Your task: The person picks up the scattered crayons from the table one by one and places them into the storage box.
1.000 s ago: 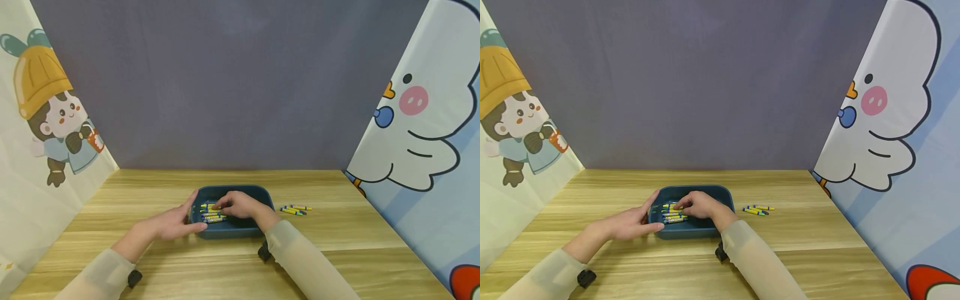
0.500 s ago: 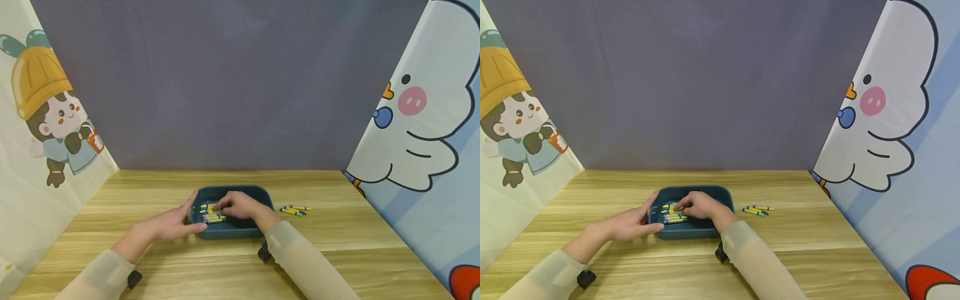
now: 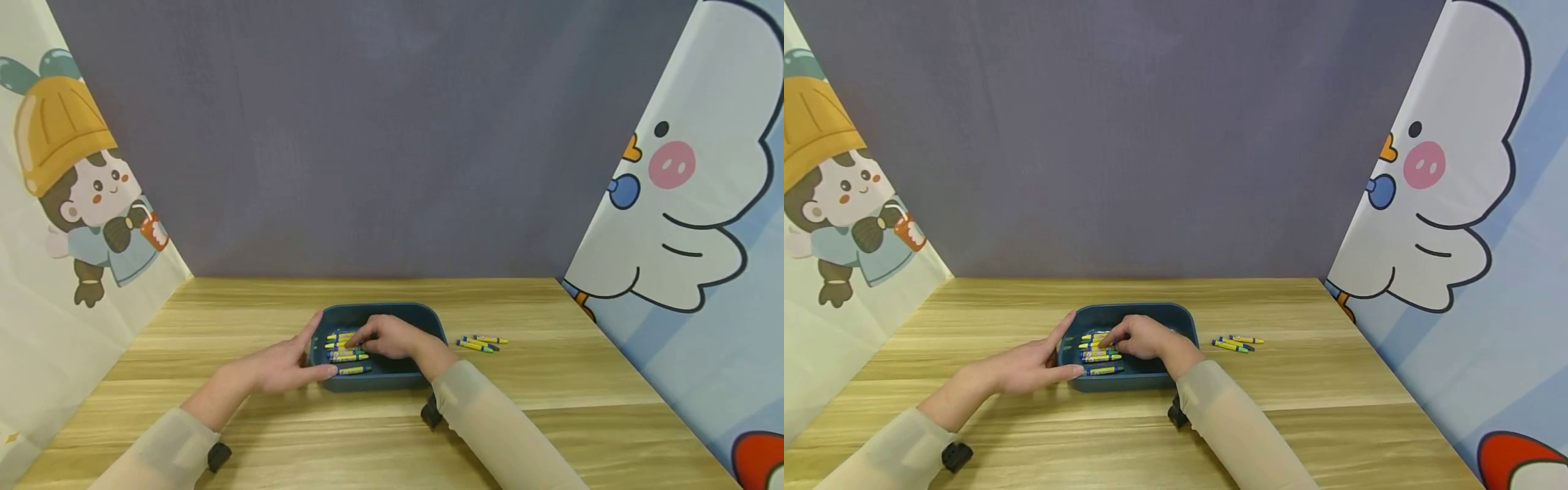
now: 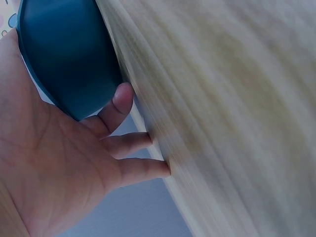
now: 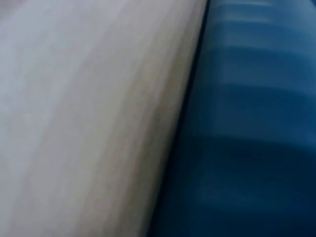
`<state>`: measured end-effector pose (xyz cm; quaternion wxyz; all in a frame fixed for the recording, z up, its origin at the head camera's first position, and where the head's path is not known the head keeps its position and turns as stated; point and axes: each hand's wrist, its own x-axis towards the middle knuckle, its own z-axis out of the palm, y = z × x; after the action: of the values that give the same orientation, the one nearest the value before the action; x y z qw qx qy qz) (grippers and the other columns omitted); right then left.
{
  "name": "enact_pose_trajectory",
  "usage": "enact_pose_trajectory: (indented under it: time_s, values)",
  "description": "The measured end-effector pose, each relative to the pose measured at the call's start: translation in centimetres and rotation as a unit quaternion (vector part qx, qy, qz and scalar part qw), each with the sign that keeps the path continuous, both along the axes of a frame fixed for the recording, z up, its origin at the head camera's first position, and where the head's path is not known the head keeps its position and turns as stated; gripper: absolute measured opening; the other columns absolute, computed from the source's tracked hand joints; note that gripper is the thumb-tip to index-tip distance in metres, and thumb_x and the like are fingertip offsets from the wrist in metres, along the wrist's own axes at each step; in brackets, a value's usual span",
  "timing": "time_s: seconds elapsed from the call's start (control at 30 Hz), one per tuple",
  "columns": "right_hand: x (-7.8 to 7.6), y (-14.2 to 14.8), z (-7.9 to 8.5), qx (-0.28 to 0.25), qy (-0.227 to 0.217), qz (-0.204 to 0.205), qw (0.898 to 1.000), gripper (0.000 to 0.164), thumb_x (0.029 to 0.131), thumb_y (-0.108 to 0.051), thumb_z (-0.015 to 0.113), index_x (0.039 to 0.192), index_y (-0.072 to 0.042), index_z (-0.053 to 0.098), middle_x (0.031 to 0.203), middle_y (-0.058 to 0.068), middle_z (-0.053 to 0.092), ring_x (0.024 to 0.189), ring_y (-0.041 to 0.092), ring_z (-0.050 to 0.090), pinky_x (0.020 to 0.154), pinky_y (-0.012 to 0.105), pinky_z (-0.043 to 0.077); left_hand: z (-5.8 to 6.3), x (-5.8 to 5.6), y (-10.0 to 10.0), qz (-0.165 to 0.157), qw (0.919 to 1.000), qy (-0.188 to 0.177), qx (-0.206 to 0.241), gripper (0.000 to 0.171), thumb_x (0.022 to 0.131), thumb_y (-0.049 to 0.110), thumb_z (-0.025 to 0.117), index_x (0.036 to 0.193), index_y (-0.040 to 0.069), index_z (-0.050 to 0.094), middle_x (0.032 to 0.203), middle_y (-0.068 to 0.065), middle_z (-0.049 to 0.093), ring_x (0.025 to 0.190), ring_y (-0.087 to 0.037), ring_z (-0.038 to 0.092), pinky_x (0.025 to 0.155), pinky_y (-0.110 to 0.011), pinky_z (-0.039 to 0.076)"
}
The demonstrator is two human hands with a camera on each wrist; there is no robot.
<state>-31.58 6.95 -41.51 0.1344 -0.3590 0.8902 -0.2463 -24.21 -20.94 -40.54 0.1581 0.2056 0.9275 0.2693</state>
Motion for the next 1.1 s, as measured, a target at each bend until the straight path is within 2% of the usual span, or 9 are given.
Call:
enact_pose_trajectory:
  time_s: [0.33, 0.53, 0.6, 0.73, 0.8, 0.87, 0.97, 1.03, 1.1]
  values:
    - [-0.3, 0.1, 0.1, -0.036, 0.003, -0.01, 0.999, 0.029, 0.11, -0.016, 0.067, 0.132, -0.026, 0.082, 0.128, -0.001, 0.073, 0.107, 0.011, 0.063, 0.096, 0.038, 0.054, 0.0, 0.1, -0.2, 0.002, 1.0, 0.003, 0.003, 0.12, 0.102, 0.07, 0.065, 0.177, 0.02, -0.013, 0.113, -0.007, 0.076, 0.111, -0.018, 0.069, 0.114, -0.058, 0.049]
    - [-0.3, 0.9, 1.1, -0.079, -0.002, -0.02, 0.997, 0.031, 0.111, -0.018, 0.066, 0.137, -0.025, 0.079, 0.138, 0.0, 0.071, 0.112, 0.014, 0.064, 0.094, 0.038, 0.054, -0.2, 0.0, -0.1, 0.0, 0.9998, -0.002, 0.019, 0.119, 0.102, 0.069, 0.066, 0.177, 0.021, -0.013, 0.134, -0.016, 0.074, 0.117, -0.019, 0.069, 0.113, -0.057, 0.05]
    - [-0.3, 1.5, 1.8, -0.096, -0.008, -0.02, 0.995, 0.031, 0.111, -0.018, 0.066, 0.139, -0.023, 0.078, 0.14, 0.001, 0.072, 0.106, 0.011, 0.064, 0.09, 0.034, 0.054, -0.3, 0.0, -0.1, 0.0, 0.9998, -0.002, 0.021, 0.12, 0.102, 0.069, 0.066, 0.177, 0.021, -0.013, 0.137, -0.017, 0.073, 0.117, -0.02, 0.07, 0.112, -0.057, 0.05]
    - [-0.4, 3.6, 3.1, -0.129, -0.015, -0.033, 0.991, 0.032, 0.11, -0.016, 0.067, 0.14, -0.017, 0.077, 0.138, 0.009, 0.075, 0.07, 0.007, 0.054, 0.069, 0.027, 0.05, -0.4, -0.1, 0.0, 0.002, 0.9998, 0.01, 0.018, 0.12, 0.101, 0.07, 0.067, 0.177, 0.022, -0.012, 0.139, -0.02, 0.071, 0.121, -0.022, 0.069, 0.115, -0.058, 0.049]
    - [-0.5, 5.1, 3.7, -0.141, -0.016, -0.049, 0.989, 0.032, 0.109, -0.016, 0.068, 0.14, -0.015, 0.077, 0.135, 0.013, 0.075, 0.06, 0.009, 0.045, 0.062, 0.027, 0.045, -0.4, -0.1, 0.0, 0.002, 0.9998, 0.016, 0.013, 0.12, 0.101, 0.07, 0.066, 0.177, 0.023, -0.013, 0.134, -0.018, 0.073, 0.119, -0.023, 0.068, 0.116, -0.059, 0.048]
    - [-0.5, 6.7, 4.1, -0.148, -0.014, -0.063, 0.987, 0.032, 0.108, -0.016, 0.069, 0.139, -0.015, 0.077, 0.135, 0.016, 0.076, 0.064, 0.007, 0.052, 0.064, 0.027, 0.046, -0.3, -0.1, 0.0, 0.001, 0.9998, 0.017, 0.008, 0.12, 0.101, 0.071, 0.066, 0.177, 0.024, -0.014, 0.126, -0.015, 0.075, 0.116, -0.021, 0.068, 0.117, -0.059, 0.047]
    - [-0.5, 9.4, 4.4, -0.153, -0.013, -0.083, 0.985, 0.033, 0.107, -0.016, 0.071, 0.139, -0.012, 0.077, 0.135, 0.019, 0.074, 0.08, 0.012, 0.065, 0.071, 0.029, 0.051, -0.2, -0.1, 0.1, 0.0, 0.9999, 0.012, 0.0, 0.121, 0.101, 0.072, 0.064, 0.176, 0.025, -0.017, 0.107, -0.005, 0.074, 0.106, -0.018, 0.067, 0.115, -0.058, 0.048]
    - [-0.4, 11.3, 4.3, -0.152, -0.013, -0.097, 0.983, 0.033, 0.108, -0.017, 0.071, 0.14, -0.012, 0.076, 0.135, 0.019, 0.074, 0.088, 0.016, 0.069, 0.076, 0.032, 0.054, -0.1, -0.1, 0.1, 0.001, 0.9999, 0.01, -0.001, 0.12, 0.101, 0.072, 0.064, 0.176, 0.025, -0.018, 0.101, -0.003, 0.072, 0.101, -0.017, 0.065, 0.113, -0.057, 0.049]
    - [-0.4, 13.2, 4.1, -0.15, -0.016, -0.112, 0.982, 0.034, 0.108, -0.018, 0.07, 0.14, -0.012, 0.076, 0.132, 0.02, 0.073, 0.084, 0.022, 0.067, 0.075, 0.036, 0.055, -0.1, 0.0, 0.1, 0.001, 0.9999, 0.011, 0.0, 0.12, 0.101, 0.071, 0.064, 0.176, 0.025, -0.018, 0.098, -0.002, 0.071, 0.098, -0.016, 0.065, 0.111, -0.056, 0.049]
